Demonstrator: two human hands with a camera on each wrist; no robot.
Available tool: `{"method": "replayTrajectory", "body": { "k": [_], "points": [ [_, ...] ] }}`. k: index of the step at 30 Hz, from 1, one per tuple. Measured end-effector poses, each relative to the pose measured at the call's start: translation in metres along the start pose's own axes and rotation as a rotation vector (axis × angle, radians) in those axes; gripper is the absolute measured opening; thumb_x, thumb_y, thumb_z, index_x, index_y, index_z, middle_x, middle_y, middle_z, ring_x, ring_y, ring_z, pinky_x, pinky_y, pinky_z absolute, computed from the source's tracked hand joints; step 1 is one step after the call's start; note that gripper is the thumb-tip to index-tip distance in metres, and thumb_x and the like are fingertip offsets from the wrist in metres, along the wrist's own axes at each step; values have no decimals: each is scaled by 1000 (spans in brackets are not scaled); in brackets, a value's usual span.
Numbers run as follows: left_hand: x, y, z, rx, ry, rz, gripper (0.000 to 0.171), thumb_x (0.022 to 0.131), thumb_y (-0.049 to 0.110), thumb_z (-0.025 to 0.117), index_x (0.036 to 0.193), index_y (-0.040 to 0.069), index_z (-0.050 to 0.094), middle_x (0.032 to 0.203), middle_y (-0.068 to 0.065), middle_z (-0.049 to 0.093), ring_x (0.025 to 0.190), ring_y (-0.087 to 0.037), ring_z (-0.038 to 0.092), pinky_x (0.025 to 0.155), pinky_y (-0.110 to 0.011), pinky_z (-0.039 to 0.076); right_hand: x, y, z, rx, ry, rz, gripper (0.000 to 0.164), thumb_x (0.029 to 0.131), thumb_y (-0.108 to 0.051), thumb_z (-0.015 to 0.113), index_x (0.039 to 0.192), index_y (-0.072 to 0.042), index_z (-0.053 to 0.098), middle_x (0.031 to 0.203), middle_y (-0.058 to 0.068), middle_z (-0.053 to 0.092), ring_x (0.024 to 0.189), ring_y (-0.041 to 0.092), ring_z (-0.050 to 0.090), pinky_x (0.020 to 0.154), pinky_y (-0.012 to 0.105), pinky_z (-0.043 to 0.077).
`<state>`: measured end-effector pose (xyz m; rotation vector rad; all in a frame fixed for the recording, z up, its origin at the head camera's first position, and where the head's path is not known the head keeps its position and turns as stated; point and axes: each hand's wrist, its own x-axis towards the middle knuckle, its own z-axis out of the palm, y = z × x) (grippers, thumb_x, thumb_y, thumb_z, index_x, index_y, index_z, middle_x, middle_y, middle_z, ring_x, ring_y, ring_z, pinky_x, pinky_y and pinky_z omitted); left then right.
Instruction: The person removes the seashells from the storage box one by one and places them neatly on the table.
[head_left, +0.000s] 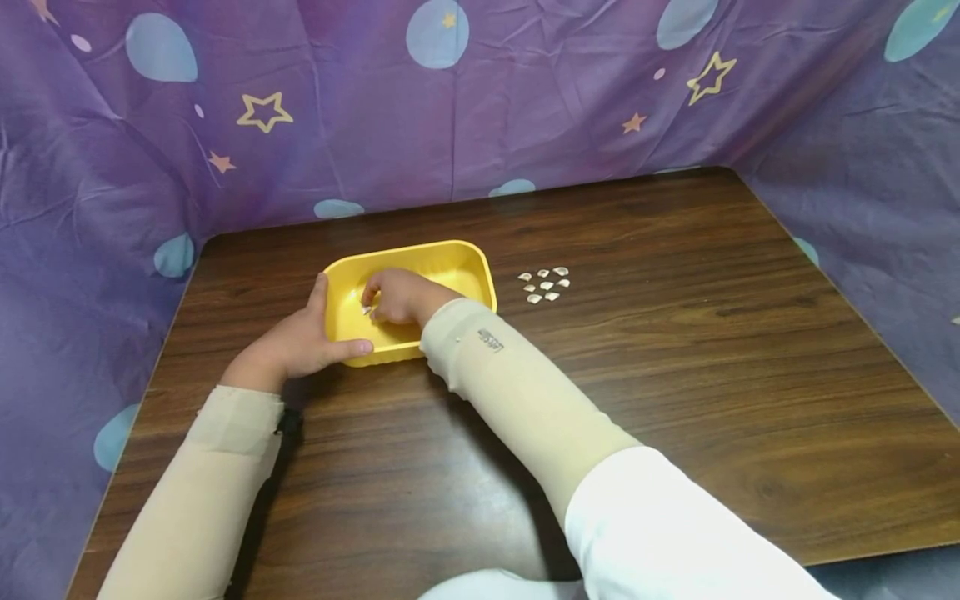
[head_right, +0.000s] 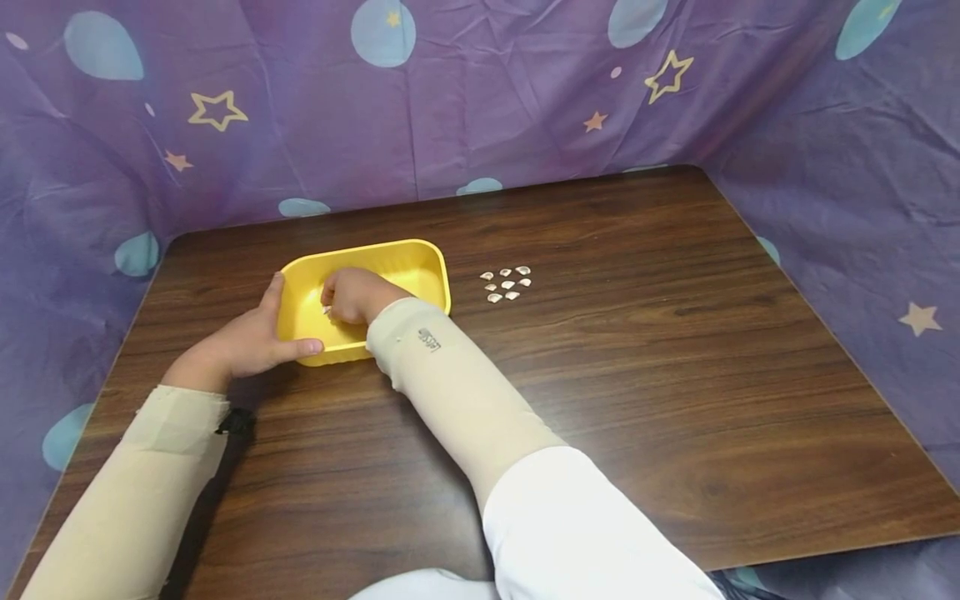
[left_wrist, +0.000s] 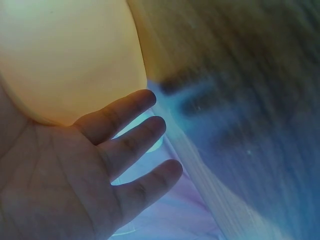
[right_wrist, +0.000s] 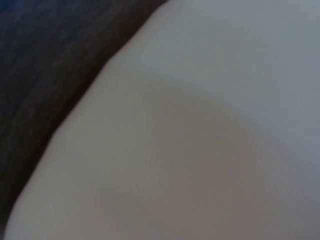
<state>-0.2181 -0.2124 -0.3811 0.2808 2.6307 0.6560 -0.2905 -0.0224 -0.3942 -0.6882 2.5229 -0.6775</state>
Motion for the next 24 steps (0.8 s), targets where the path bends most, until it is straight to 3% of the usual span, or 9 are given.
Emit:
{"method": "replayTrajectory", "body": {
  "k": [5,17,24],
  "points": [
    [0,-2,0,-1,2,5,135,93,63,70,159,-2,-29,165,-44,16,137,-52,47,116,-64,37,0,-1,0,-20,20,0,24,101,-20,71,123,-11,72,120,7,72,112,19,60,107,29,44],
    [1,-4,1,-5,11,16,136,92,63,71,160,0,-29,163,-44,20,129,-48,52,113,-63,40,3,2,1,-50,10,-20,22,97,-9,71,119,-11,75,121,5,72,105,16,58,101,26,45],
    [3,-5,0,-8,7,7,138,91,66,71,160,1,-29,162,-44,23,127,-46,52,112,-63,40,3,2,2,-33,23,-1,13,94,-4,73,106,-10,76,102,0,70,94,14,57,86,21,46]
  ]
}}
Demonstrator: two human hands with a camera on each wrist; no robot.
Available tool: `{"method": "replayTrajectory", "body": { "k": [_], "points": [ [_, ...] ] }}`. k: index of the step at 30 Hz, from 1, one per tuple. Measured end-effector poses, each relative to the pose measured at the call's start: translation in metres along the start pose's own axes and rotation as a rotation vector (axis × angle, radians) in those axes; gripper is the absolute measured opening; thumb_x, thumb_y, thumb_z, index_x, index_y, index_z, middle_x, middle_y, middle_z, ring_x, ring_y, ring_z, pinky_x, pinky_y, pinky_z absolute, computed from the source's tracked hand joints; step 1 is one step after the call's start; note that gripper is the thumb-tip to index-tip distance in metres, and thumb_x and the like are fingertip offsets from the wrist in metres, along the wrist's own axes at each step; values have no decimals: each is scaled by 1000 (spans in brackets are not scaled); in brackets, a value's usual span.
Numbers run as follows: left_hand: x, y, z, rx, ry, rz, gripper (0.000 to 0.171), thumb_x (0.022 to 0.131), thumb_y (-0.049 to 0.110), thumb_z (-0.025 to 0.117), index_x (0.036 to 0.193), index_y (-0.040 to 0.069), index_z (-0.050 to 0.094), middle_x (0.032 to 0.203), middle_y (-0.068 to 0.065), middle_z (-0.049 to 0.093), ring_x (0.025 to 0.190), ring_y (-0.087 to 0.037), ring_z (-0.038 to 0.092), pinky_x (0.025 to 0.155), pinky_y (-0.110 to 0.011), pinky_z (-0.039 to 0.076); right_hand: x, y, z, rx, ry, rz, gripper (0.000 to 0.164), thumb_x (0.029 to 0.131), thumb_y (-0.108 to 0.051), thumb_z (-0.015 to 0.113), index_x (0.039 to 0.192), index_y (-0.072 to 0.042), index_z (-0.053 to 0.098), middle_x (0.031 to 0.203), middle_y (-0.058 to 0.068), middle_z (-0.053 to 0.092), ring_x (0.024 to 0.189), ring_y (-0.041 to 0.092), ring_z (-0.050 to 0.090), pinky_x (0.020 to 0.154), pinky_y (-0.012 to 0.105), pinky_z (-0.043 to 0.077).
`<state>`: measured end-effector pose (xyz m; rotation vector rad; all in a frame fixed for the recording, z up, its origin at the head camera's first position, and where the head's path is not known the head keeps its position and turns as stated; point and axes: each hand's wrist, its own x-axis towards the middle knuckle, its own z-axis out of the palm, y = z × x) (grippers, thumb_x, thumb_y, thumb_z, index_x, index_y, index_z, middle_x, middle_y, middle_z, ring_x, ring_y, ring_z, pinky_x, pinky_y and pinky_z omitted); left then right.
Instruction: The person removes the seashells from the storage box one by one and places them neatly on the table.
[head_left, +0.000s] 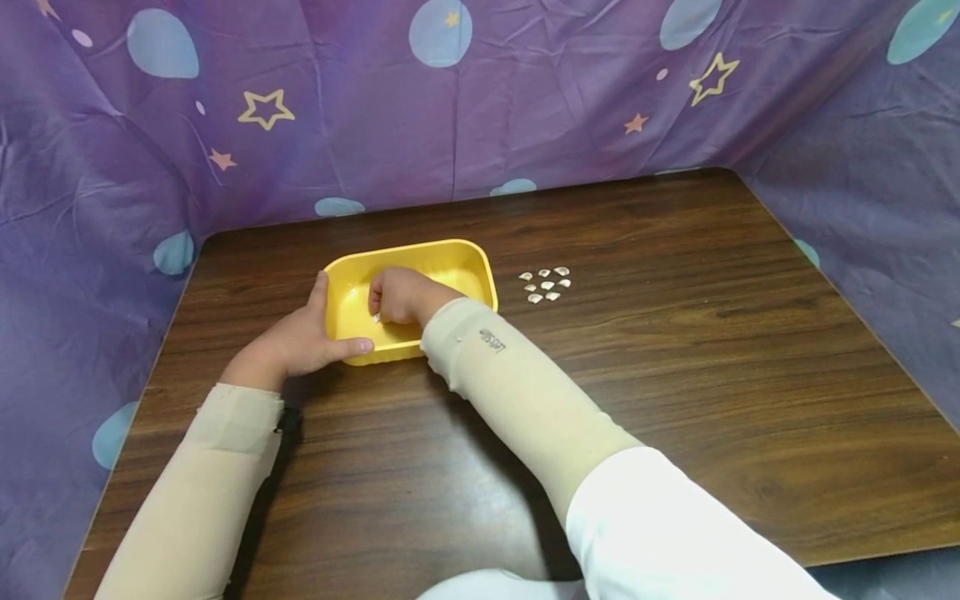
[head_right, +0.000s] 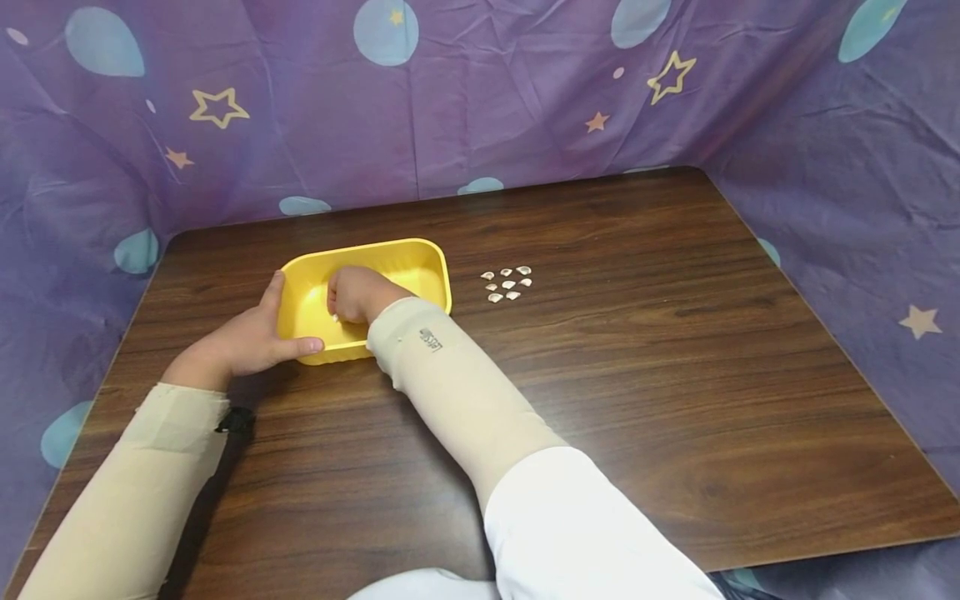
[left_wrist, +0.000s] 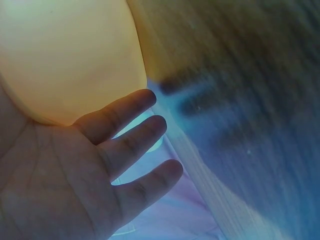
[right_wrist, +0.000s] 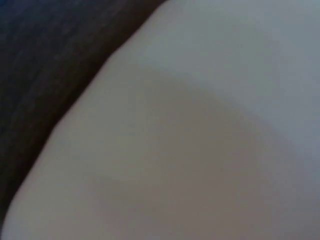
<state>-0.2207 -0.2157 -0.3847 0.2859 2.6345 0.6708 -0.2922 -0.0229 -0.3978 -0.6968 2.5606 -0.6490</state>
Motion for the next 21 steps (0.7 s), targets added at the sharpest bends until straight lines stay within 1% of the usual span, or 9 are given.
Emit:
{"method": "replayTrajectory", "body": {
  "k": [3,5,8,13,18,21],
  "points": [
    [0,0,0,0,-5,-5,138,91,67,71,160,1,-30,163,-44,22,128,-46,52,113,-63,40,0,0,0,10,0,-7,7,95,-9,77,101,-9,75,94,-1,67,90,14,56,81,22,45],
    [0,0,0,0,-5,-4,138,91,67,70,160,1,-30,163,-43,22,129,-47,52,113,-63,40,-1,1,0,19,-1,-7,8,94,-13,79,99,-8,74,91,-2,66,89,14,55,80,23,45],
    [0,0,0,-2,-5,-8,138,91,67,70,160,2,-30,164,-43,21,130,-47,51,114,-63,39,-1,1,0,24,-4,-6,12,95,-18,80,99,-9,74,92,-2,66,89,14,56,82,23,46],
    [0,0,1,-1,-2,-8,137,91,66,71,160,2,-29,163,-43,22,131,-47,51,114,-63,39,-1,0,-1,28,-19,-8,10,96,-17,79,102,-9,76,96,-2,69,92,13,56,84,22,46],
    [0,1,0,-4,-5,-6,138,91,65,71,160,0,-29,164,-43,21,130,-47,50,114,-64,38,-1,0,-1,15,-26,-11,7,97,-16,78,98,-9,74,93,-3,68,90,13,56,82,22,45],
    [-1,1,0,-8,-5,-5,137,92,64,71,160,0,-29,164,-43,20,130,-47,50,114,-63,38,0,0,0,7,-17,-15,7,96,-16,78,99,-10,75,93,-3,67,91,14,56,82,22,45]
  ]
}}
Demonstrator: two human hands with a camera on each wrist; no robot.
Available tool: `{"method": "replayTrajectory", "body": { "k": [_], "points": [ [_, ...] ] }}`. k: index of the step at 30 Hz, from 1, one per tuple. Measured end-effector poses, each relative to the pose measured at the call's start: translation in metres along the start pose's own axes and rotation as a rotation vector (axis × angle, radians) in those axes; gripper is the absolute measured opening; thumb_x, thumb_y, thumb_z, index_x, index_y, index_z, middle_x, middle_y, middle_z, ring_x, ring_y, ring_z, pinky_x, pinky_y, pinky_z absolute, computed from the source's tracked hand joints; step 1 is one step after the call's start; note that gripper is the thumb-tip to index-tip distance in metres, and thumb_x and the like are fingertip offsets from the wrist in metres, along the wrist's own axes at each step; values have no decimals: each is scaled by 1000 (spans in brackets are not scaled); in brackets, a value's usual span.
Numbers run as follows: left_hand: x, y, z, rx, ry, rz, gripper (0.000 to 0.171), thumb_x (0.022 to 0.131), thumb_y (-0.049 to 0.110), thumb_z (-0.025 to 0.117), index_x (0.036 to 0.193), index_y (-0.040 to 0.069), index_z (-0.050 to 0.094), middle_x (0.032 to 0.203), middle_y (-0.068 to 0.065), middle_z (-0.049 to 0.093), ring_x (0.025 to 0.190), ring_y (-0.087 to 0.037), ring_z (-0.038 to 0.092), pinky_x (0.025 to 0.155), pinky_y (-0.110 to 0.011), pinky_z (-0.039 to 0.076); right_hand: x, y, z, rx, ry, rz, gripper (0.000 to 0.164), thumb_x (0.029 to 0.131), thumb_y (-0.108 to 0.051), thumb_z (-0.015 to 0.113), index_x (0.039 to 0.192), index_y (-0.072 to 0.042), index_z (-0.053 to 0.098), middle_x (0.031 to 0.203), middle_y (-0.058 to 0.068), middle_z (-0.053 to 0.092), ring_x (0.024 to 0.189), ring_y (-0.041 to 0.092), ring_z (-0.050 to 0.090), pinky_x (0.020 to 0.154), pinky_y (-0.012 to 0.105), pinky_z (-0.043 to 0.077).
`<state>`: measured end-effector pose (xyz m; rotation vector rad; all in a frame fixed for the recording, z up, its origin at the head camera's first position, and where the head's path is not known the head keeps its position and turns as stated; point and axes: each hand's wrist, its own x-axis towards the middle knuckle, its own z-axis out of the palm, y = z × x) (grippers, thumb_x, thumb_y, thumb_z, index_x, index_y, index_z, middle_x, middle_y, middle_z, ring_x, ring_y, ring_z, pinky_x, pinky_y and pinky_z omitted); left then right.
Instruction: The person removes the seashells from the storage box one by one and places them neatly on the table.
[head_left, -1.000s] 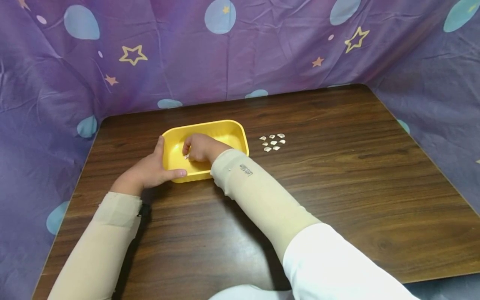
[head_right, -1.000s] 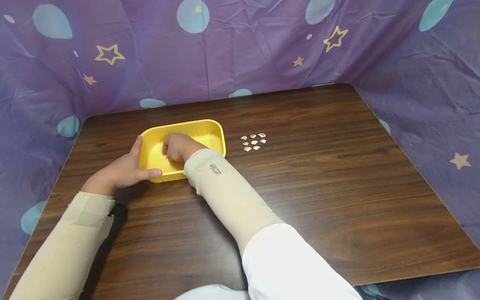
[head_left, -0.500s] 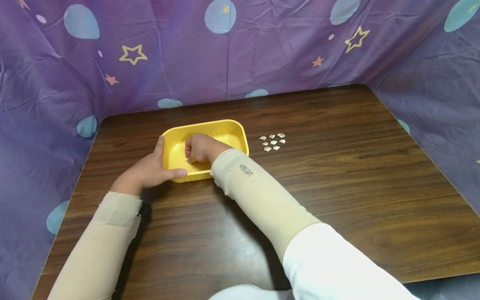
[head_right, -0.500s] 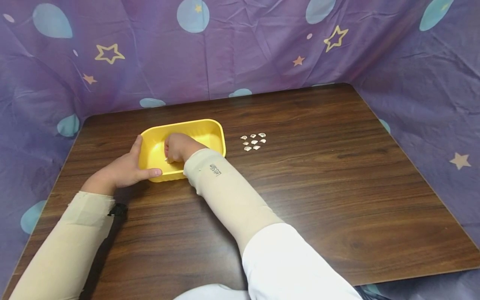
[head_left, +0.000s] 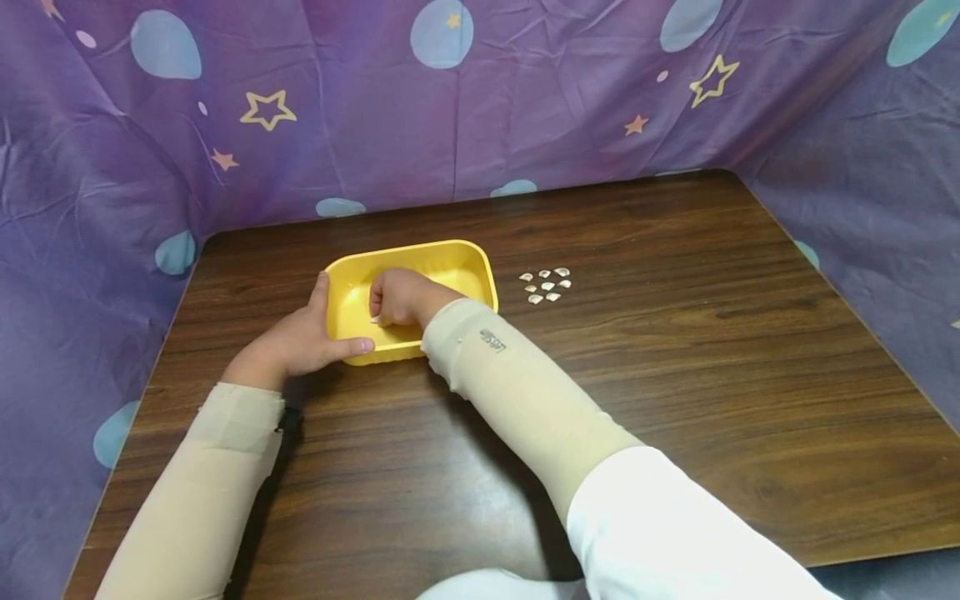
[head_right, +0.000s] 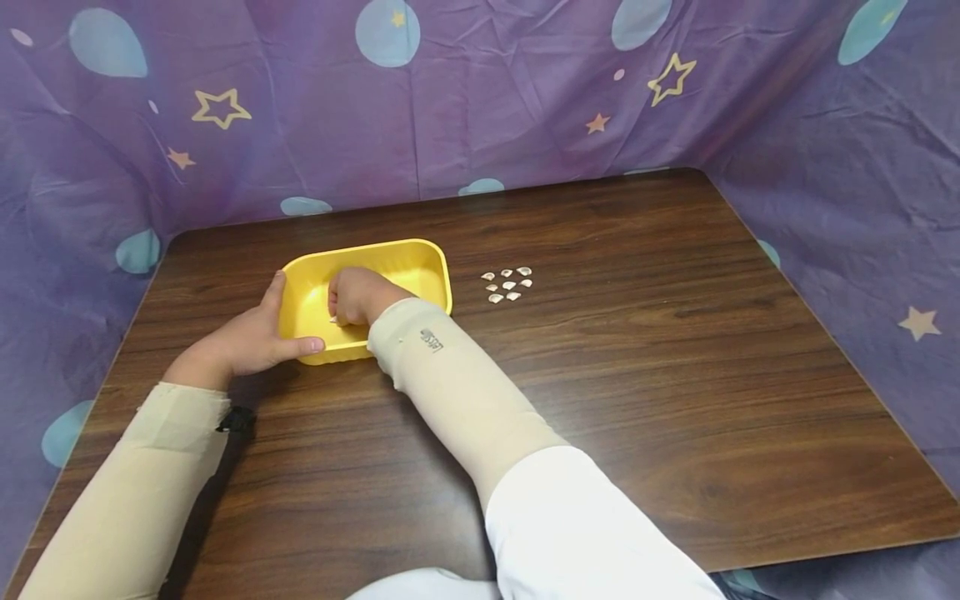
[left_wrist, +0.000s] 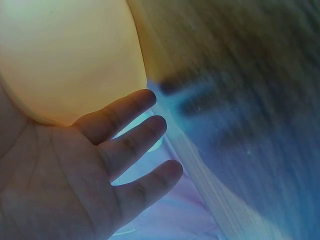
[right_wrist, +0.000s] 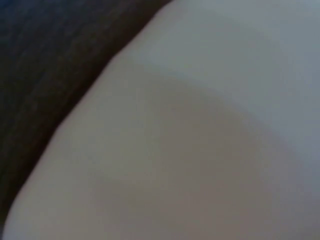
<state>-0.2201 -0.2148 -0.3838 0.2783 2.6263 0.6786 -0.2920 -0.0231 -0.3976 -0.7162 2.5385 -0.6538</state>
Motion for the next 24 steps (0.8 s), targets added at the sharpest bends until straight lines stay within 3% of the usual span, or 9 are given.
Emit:
{"method": "replayTrajectory", "body": {
  "k": [15,20,24],
  "points": [
    [0,-1,1,-16,23,18,136,91,63,72,161,1,-27,163,-43,24,128,-47,52,114,-62,39,-1,-1,-2,27,5,-2,8,96,-18,79,97,-11,75,93,-2,67,91,14,56,84,23,45],
    [0,-2,2,-6,27,26,137,91,64,72,161,-1,-26,163,-43,22,131,-49,52,114,-62,39,0,1,-3,55,40,-1,12,96,-20,78,104,-12,77,103,-1,69,96,14,55,90,23,44],
    [0,-1,2,-5,22,23,136,92,64,71,161,-1,-26,164,-42,21,132,-50,52,114,-63,40,-1,1,-5,118,82,11,9,96,-17,78,104,-14,78,100,-1,69,91,14,55,84,22,45]
  ]
}}
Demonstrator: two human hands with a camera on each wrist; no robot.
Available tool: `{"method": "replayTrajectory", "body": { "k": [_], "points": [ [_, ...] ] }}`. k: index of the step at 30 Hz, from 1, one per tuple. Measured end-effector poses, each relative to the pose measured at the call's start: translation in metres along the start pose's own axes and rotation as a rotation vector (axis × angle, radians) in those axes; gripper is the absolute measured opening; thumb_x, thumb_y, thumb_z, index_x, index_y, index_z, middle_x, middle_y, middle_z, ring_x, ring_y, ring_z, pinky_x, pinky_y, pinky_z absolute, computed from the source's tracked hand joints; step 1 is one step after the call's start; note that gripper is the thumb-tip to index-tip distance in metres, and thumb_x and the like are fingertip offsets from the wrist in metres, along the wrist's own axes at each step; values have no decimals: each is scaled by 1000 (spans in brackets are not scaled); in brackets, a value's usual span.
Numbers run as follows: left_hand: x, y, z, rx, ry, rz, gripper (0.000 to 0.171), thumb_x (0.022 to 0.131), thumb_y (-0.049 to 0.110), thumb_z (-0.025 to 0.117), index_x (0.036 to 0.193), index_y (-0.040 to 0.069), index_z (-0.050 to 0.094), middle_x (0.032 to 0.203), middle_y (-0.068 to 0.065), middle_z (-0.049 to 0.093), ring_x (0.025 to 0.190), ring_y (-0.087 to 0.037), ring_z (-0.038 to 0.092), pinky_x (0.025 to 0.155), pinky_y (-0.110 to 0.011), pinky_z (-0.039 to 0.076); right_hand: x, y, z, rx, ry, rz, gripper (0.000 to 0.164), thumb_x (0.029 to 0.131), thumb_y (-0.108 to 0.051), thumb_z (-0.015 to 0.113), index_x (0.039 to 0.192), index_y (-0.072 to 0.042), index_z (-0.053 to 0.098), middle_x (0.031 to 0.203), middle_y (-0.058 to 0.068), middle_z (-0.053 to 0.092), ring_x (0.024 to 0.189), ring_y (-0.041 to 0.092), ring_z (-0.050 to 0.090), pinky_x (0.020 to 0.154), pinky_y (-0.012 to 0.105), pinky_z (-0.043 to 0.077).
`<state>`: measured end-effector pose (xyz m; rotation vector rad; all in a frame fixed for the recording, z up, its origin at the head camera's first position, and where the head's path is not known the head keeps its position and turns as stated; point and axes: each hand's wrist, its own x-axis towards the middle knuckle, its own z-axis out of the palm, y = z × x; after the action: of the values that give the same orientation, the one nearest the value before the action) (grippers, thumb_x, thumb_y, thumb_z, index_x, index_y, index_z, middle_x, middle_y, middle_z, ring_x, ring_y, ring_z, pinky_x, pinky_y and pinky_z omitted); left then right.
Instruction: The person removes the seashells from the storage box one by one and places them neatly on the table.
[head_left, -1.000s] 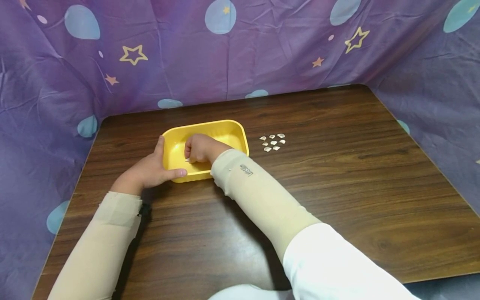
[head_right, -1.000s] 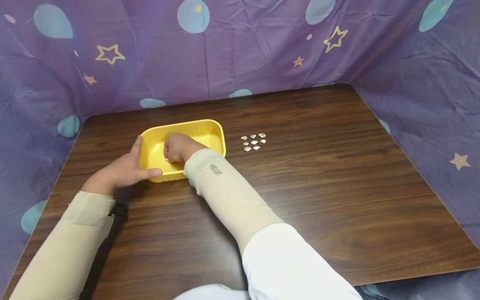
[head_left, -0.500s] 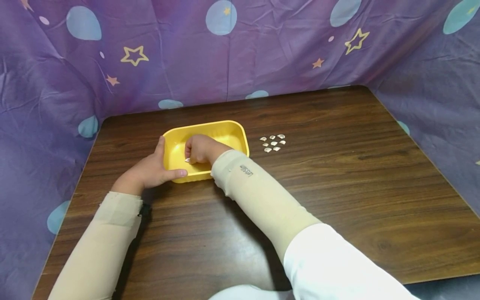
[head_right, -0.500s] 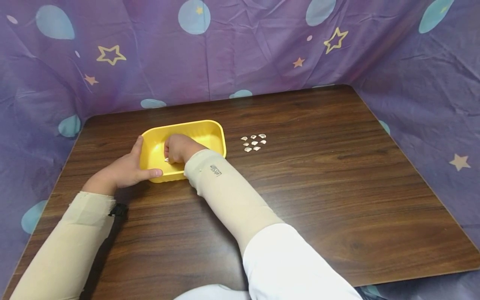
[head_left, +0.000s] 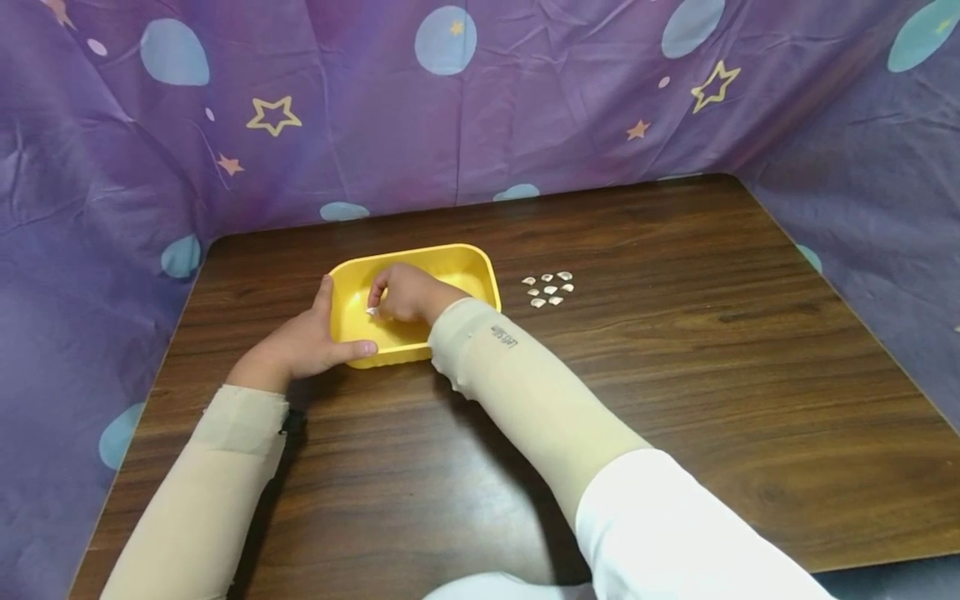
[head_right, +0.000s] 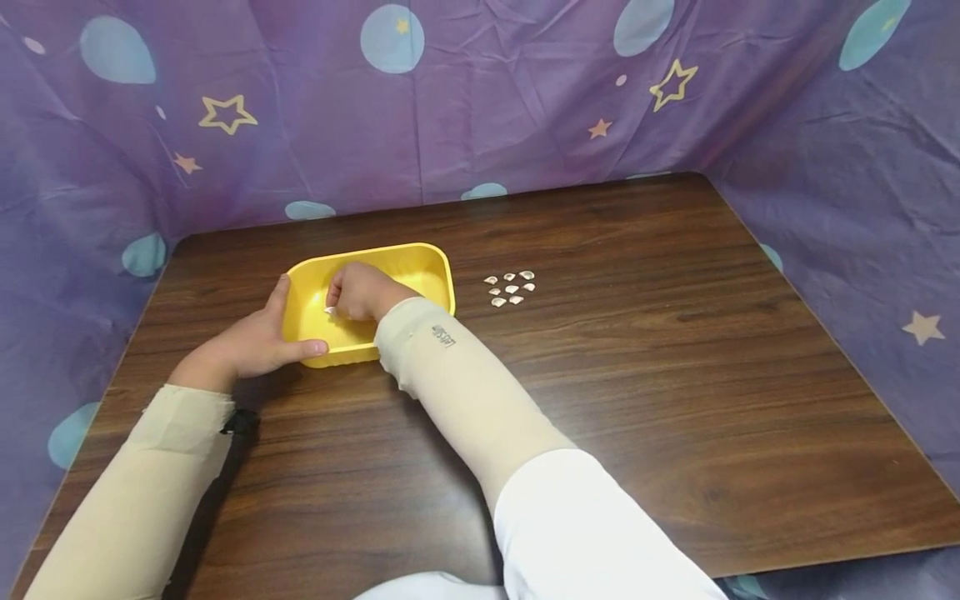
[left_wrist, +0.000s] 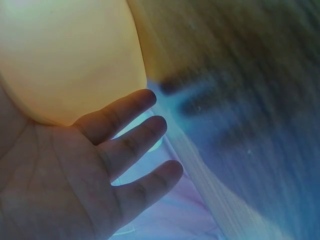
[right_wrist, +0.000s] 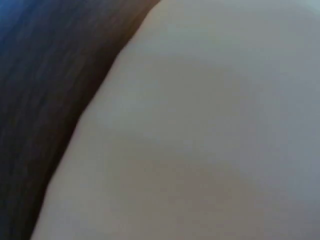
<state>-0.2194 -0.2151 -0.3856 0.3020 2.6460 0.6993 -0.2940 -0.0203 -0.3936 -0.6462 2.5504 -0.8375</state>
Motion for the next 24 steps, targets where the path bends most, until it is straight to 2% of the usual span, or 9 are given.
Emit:
{"method": "replayTrajectory", "body": {
  "k": [5,9,15,19,24],
  "points": [
    [0,1,1,-4,-8,-3,137,92,65,71,161,-1,-27,164,-43,19,134,-52,51,114,-64,39,-5,-4,-6,99,28,-4,7,96,-16,78,103,-14,78,94,-1,68,83,13,54,74,21,45],
    [0,1,1,-12,-12,9,136,92,64,71,161,-2,-27,164,-44,19,135,-54,51,114,-64,39,-12,-9,-16,156,43,-24,9,96,-14,78,104,-12,78,100,2,69,88,14,55,76,22,45],
    [-1,3,-1,-23,-26,15,138,92,64,71,159,-2,-29,165,-43,16,137,-55,49,114,-66,38,-28,-12,-42,271,75,-40,7,96,-16,79,103,-15,78,105,3,71,92,16,56,81,28,48],
    [-1,3,0,-46,-19,21,138,90,63,73,161,0,-27,163,-43,24,134,-51,51,114,-65,39,-42,-7,-61,326,102,-61,8,96,-16,79,104,-14,78,113,2,72,103,16,59,91,32,49],
    [-1,2,0,-41,-19,-1,139,89,63,74,161,1,-27,161,-41,28,129,-46,52,113,-63,39,-58,3,-87,344,134,-62,9,98,-14,77,106,-11,78,111,3,73,106,18,60,95,33,50]
  ]
}}
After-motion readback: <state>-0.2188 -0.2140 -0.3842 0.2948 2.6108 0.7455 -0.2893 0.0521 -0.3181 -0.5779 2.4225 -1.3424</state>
